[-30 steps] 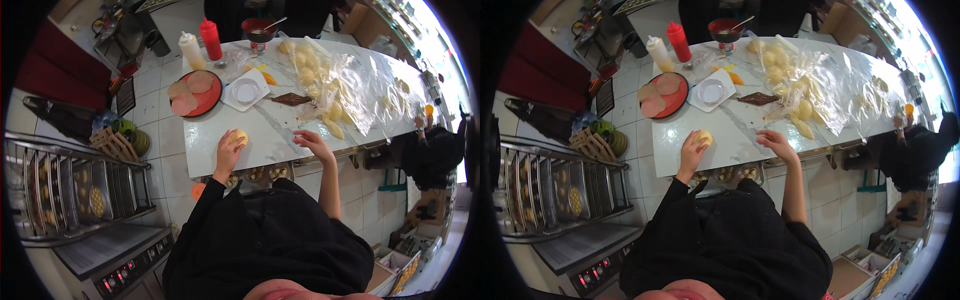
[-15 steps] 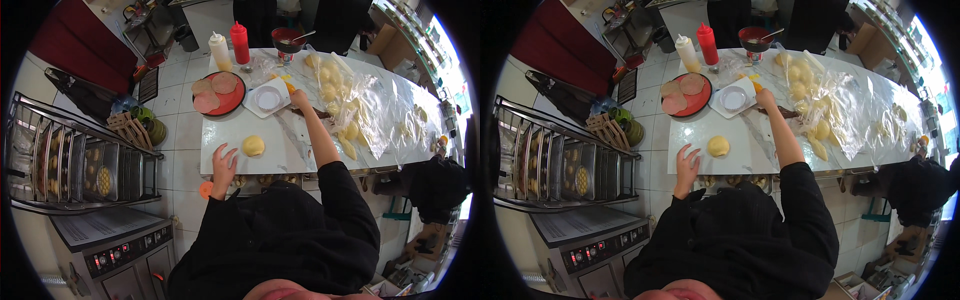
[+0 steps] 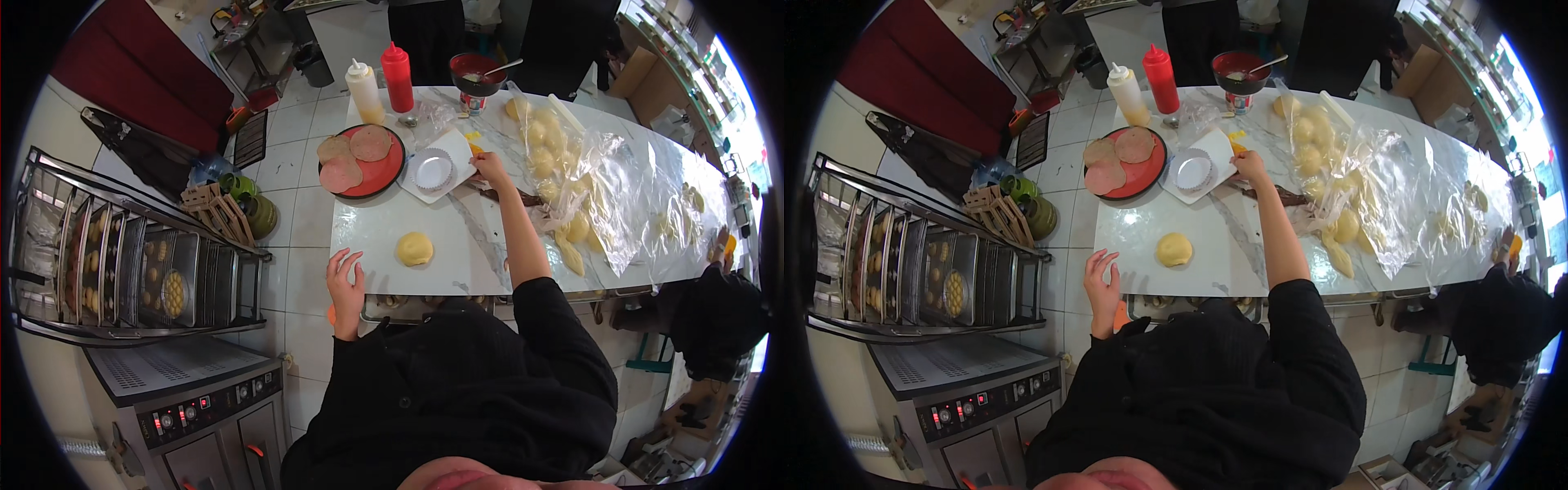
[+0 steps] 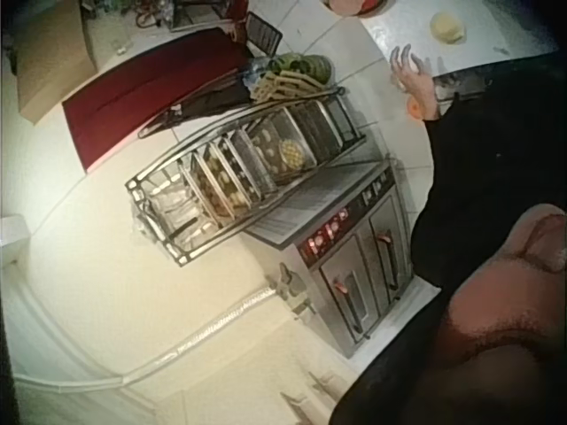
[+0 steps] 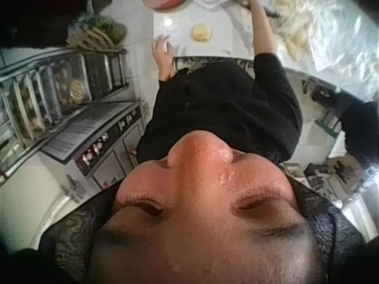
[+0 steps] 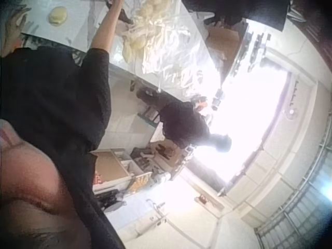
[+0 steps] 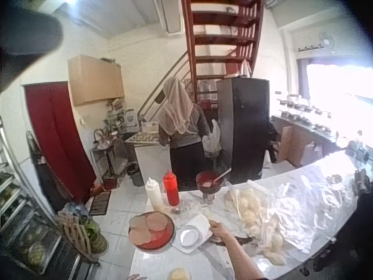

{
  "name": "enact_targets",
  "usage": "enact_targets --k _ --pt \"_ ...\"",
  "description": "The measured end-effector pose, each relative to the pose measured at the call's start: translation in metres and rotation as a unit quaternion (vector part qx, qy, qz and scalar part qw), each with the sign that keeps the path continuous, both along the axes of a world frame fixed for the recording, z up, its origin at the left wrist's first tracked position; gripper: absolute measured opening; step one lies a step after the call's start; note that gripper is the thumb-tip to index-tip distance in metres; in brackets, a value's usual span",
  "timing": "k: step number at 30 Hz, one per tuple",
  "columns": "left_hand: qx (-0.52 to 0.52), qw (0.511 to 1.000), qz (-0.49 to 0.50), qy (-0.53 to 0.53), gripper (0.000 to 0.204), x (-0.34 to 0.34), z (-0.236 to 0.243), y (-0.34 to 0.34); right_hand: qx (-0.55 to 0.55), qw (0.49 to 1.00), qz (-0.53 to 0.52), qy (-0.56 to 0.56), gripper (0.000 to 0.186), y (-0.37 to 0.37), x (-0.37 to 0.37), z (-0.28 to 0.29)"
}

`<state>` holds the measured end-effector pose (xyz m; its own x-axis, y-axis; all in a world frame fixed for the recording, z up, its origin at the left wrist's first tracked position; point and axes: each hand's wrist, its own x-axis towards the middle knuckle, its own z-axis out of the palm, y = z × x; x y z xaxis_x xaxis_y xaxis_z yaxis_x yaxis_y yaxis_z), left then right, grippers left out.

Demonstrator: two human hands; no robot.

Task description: The person rolls dough by hand, places the pieces into paper cups, and then transfers the cups onto a metal tray before picking up a rolling pin and flattening more dough.

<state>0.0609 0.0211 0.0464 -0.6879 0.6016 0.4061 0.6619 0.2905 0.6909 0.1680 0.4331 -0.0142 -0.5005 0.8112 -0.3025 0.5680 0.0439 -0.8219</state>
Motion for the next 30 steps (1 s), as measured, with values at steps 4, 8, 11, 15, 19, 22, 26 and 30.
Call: enact_targets --k 4,8,11,15,19,22,26,30 --pt "0.021 0.999 -0.023 -0.028 0.021 0.001 0.005 0.001 -0.171 0.967 -0.067 0.176 0.013 -0.024 0.010 0.004" --pt "0.035 0.998 -0.034 -0.025 0.019 -0.005 0.014 0.003 -0.173 0.956 -0.099 0.217 0.014 -0.015 0.041 0.005" --pt "0.111 0.988 -0.024 -0.107 0.017 -0.023 0.031 -0.003 -0.171 0.946 -0.131 0.244 0.012 -0.020 0.052 0.014" --pt "0.226 0.970 -0.093 -0.001 0.045 -0.028 0.159 -0.015 -0.192 0.886 -0.242 0.347 0.013 0.003 0.072 0.013" --pt "0.447 0.742 -0.461 0.196 0.025 0.011 0.286 -0.070 -0.210 0.836 -0.349 0.368 0.015 -0.007 0.034 0.021" --pt "0.364 0.622 -0.682 0.124 0.008 0.056 0.333 -0.072 -0.222 0.822 -0.360 0.381 0.016 0.004 0.032 0.000" --pt "0.369 0.585 -0.720 0.053 0.007 0.067 0.324 -0.087 -0.243 0.822 -0.352 0.377 0.013 -0.002 0.006 -0.011" --pt "0.380 0.557 -0.738 0.008 0.009 0.048 0.308 -0.085 -0.216 0.824 -0.363 0.378 0.011 -0.009 0.006 -0.013"
